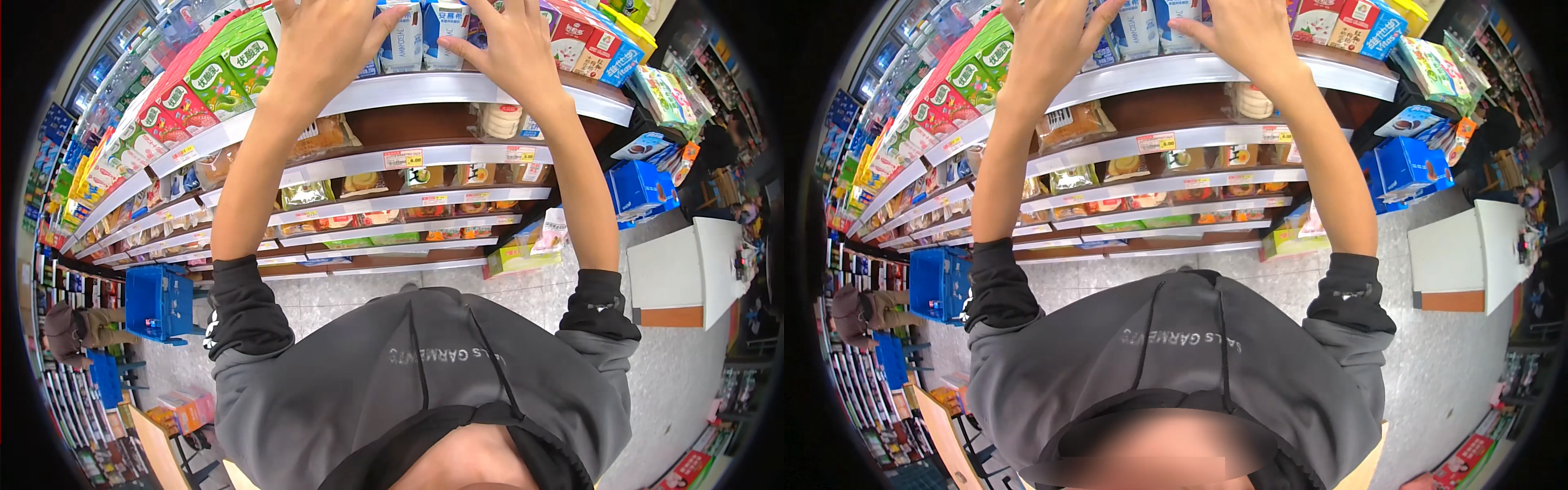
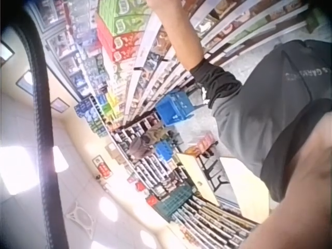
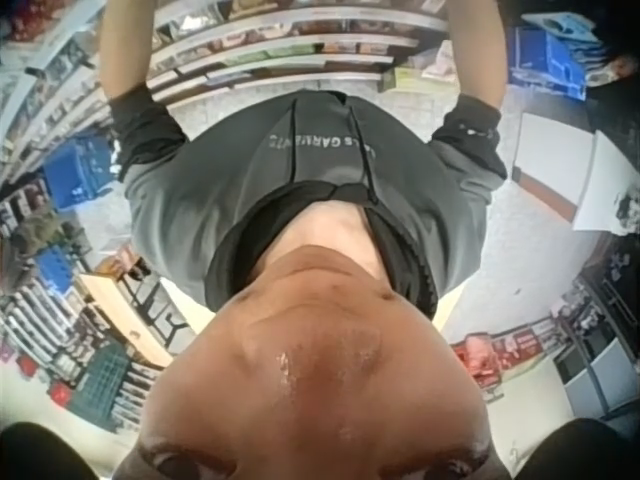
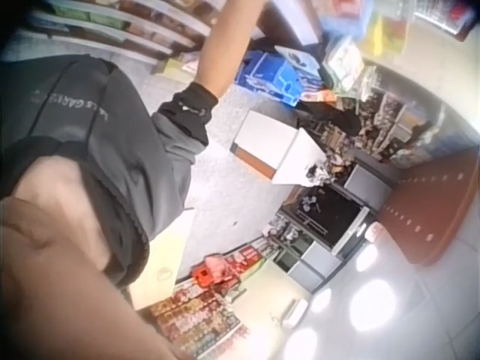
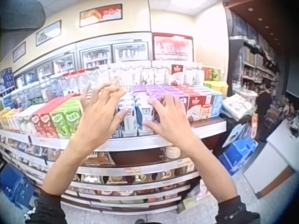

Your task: Taking small juice or milk cartons from a blue bin and placing them onto the supermarket shelves.

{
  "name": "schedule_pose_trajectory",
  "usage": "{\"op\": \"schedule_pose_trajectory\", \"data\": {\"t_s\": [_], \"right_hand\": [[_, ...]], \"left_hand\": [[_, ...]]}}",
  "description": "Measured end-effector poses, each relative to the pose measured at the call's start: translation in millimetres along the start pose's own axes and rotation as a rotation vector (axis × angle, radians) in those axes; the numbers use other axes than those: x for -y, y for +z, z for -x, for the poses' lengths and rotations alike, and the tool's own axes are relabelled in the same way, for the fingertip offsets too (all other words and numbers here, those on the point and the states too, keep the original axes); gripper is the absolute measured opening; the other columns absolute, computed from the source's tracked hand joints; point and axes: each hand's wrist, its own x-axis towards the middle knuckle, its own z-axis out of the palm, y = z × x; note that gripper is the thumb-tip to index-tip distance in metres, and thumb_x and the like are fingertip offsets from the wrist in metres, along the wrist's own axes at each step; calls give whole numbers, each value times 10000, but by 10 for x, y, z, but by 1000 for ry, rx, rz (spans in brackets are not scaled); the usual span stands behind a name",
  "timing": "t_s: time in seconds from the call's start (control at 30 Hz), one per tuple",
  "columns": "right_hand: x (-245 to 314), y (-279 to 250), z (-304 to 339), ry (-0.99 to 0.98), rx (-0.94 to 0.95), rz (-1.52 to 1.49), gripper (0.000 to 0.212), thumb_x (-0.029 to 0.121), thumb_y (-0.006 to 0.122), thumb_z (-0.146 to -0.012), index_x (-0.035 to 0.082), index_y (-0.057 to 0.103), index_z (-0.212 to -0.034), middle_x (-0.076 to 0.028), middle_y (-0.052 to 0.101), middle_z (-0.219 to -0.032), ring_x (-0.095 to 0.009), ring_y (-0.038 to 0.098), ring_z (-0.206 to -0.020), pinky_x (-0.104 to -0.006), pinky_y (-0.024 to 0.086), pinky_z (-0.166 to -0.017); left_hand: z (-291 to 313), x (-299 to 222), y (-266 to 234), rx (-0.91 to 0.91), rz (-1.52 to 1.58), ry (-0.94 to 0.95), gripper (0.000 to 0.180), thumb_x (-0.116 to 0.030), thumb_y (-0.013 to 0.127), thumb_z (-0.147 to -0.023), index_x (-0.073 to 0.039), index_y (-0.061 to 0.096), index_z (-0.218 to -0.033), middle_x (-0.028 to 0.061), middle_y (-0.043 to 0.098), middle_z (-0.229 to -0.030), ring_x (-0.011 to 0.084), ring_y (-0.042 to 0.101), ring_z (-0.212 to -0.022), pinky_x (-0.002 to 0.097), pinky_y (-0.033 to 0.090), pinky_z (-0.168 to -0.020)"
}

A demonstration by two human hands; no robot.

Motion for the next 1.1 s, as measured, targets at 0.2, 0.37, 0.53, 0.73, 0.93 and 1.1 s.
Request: {"op": "schedule_pose_trajectory", "data": {"t_s": [0.2,0.37,0.53,0.73,0.93,1.1], "right_hand": [[-128,54,12,-26,35,-32,502,312,730,-760,62,565,-1162,-169,489,-1047,-352,482,-998,-433,409,-865],[-10,115,380,22,-212,-39,396,186,729,-762,40,569,-1094,-144,554,-1022,-296,560,-926,-385,455,-817],[732,148,1941,352,104,-656,167,66,600,-818,22,586,-978,-147,597,-955,-320,569,-919,-390,437,-837],[1094,501,5763,797,1044,-565,288,219,563,-854,-59,625,-807,-269,581,-872,-428,523,-920,-475,396,-837],[1314,-1181,8055,914,1818,-144,232,264,606,-768,61,699,-831,-148,675,-862,-293,632,-868,-443,456,-792],[1633,-1584,7993,514,2211,-304,323,269,536,-878,100,682,-1111,-120,683,-1040,-226,637,-1004,-400,484,-852]], "left_hand": [[174,-216,-143,-118,-4,100,400,-143,682,-779,-95,560,-1158,78,540,-1125,250,509,-1115,488,308,-1013],[932,-384,50,-115,202,-1,269,-133,678,-760,-206,632,-1014,-34,604,-1046,171,504,-1082,409,246,-963],[2908,-1075,347,476,690,-514,241,-80,582,-850,-42,575,-1088,147,592,-1072,338,539,-1047,428,402,-882],[7268,-2425,-537,1721,633,-921,476,-307,486,-909,4,533,-1267,267,535,-1267,391,504,-1199,427,400,-1018],[8070,-3332,-2627,1641,719,-1334,455,-316,485,-915,13,569,-1218,249,565,-1239,369,523,-1184,431,411,-997],[8113,-3602,-2753,1543,700,-1684,445,-324,485,-920,21,599,-1177,233,590,-1216,351,538,-1172,434,420,-979]]}}
